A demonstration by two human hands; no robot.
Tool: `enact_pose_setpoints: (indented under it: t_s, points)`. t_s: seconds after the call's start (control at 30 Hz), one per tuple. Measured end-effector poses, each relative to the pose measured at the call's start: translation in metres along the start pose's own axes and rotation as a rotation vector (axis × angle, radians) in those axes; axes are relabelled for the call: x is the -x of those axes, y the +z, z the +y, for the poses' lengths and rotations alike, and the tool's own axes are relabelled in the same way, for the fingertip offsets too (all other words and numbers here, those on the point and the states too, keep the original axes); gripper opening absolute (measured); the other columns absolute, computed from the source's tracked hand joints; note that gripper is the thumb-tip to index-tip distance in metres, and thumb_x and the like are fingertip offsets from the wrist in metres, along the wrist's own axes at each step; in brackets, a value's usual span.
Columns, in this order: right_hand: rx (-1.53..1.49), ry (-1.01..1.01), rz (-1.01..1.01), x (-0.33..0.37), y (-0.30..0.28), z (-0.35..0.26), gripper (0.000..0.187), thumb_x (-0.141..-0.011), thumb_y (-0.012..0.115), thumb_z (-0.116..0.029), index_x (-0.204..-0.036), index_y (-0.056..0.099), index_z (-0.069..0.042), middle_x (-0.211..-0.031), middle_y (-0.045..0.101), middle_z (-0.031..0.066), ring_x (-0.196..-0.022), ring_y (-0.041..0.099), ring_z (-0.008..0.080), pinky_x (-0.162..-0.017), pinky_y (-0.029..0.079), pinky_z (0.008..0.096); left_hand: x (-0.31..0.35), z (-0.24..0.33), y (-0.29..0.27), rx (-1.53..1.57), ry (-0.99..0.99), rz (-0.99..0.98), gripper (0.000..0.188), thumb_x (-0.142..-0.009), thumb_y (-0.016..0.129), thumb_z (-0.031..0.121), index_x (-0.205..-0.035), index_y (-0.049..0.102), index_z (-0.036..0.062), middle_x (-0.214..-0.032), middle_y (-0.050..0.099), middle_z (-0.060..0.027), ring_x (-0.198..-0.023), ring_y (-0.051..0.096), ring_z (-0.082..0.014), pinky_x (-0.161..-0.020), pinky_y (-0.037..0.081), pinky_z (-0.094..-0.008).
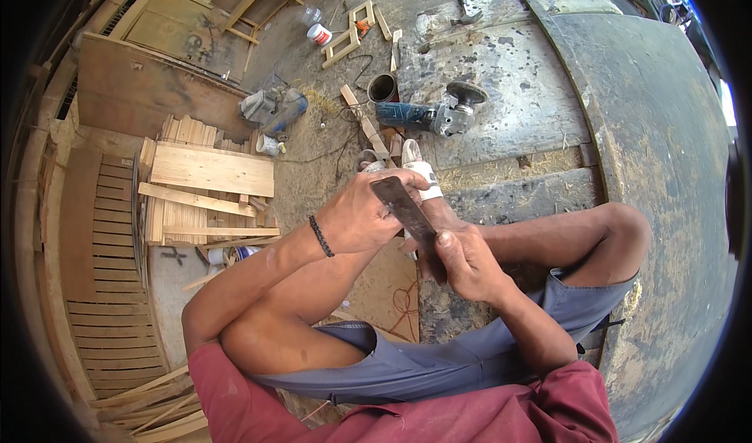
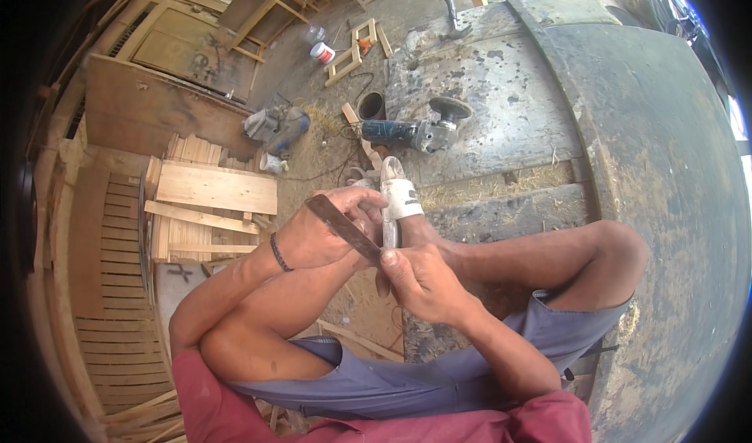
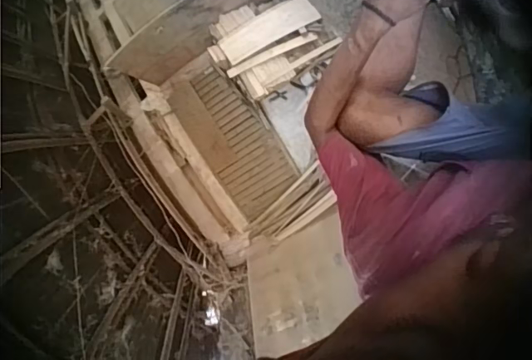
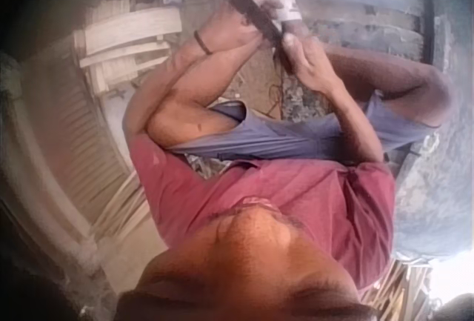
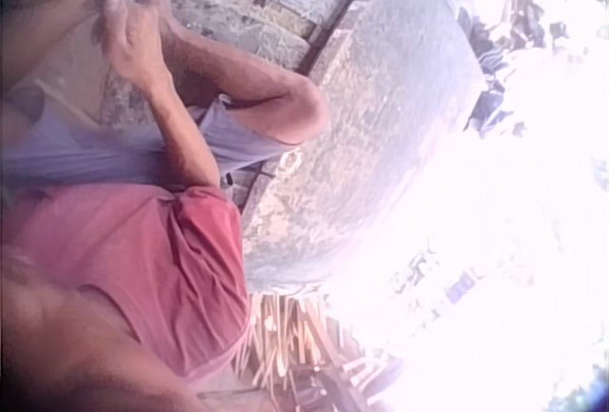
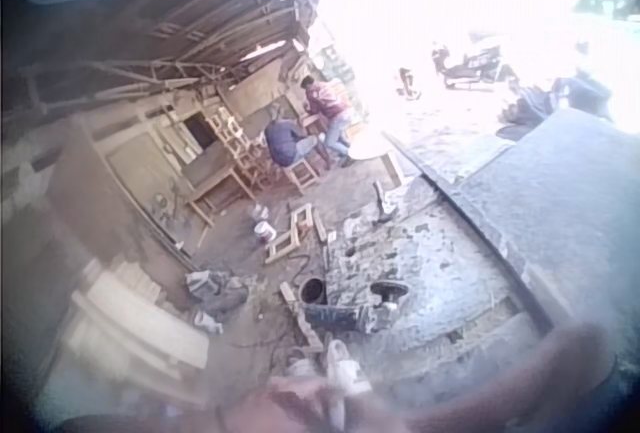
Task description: The person cleans a metal blade by scraping it with another metal piece while sitting on the ground.
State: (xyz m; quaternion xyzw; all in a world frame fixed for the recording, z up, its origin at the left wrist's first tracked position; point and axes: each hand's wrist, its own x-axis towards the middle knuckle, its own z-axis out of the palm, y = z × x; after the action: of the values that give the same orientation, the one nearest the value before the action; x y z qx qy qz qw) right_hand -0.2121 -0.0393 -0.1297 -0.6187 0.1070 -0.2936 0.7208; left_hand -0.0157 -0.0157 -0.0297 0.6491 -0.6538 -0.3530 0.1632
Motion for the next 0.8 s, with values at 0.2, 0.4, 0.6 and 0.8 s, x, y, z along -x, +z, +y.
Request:
enact_pose_setpoints:
  t_s: [0.2,0.4,0.6,0.8]
  points:
    - [-0.083,0.124,-0.077,0.001,0.017,-0.001,0.068,-0.111,0.028,-0.04,-0.068,0.061,0.0,-0.059,0.061,0.0099,-0.058,0.061,0.0227,-0.06,0.05,0.0368,0.0,0.002,-0.005,0.043,0.091,-0.006,0.045,-0.084,0.066,0.019,-0.123,0.06,-0.0028,-0.097,0.067,-0.0145,-0.084,0.071,-0.021,-0.078,0.056,-0.0345]
    - [-0.148,0.183,-0.109,0.003,0.018,-0.001,0.068,-0.111,0.027,-0.042,-0.068,0.061,-0.002,-0.056,0.057,0.0069,-0.05,0.057,0.0169,-0.052,0.047,0.033,0.001,0.0,-0.004,0.008,0.138,0.014,0.05,-0.084,0.066,0.024,-0.126,0.058,-0.0024,-0.105,0.066,-0.0156,-0.082,0.07,-0.0208,-0.077,0.056,-0.0341]
    - [-0.212,0.184,-0.092,0.004,0.019,0.001,0.073,-0.109,0.018,-0.05,-0.09,0.068,0.0,-0.06,0.059,0.0039,-0.048,0.053,0.0101,-0.047,0.043,0.025,0.001,0.003,0.0,-0.013,0.091,0.06,0.055,-0.079,0.076,0.015,-0.129,0.058,0.0026,-0.108,0.067,-0.0116,-0.081,0.069,-0.016,-0.073,0.056,-0.0284]
    - [-0.244,0.216,-0.116,0.006,0.017,0.006,0.074,-0.108,0.018,-0.053,-0.09,0.065,0.001,-0.06,0.058,0.003,-0.048,0.053,0.0092,-0.046,0.042,0.0239,0.004,0.006,0.0,-0.059,0.088,0.067,0.072,-0.069,0.089,0.021,-0.131,0.057,0.0049,-0.108,0.066,-0.0091,-0.081,0.068,-0.0137,-0.072,0.057,-0.0277]
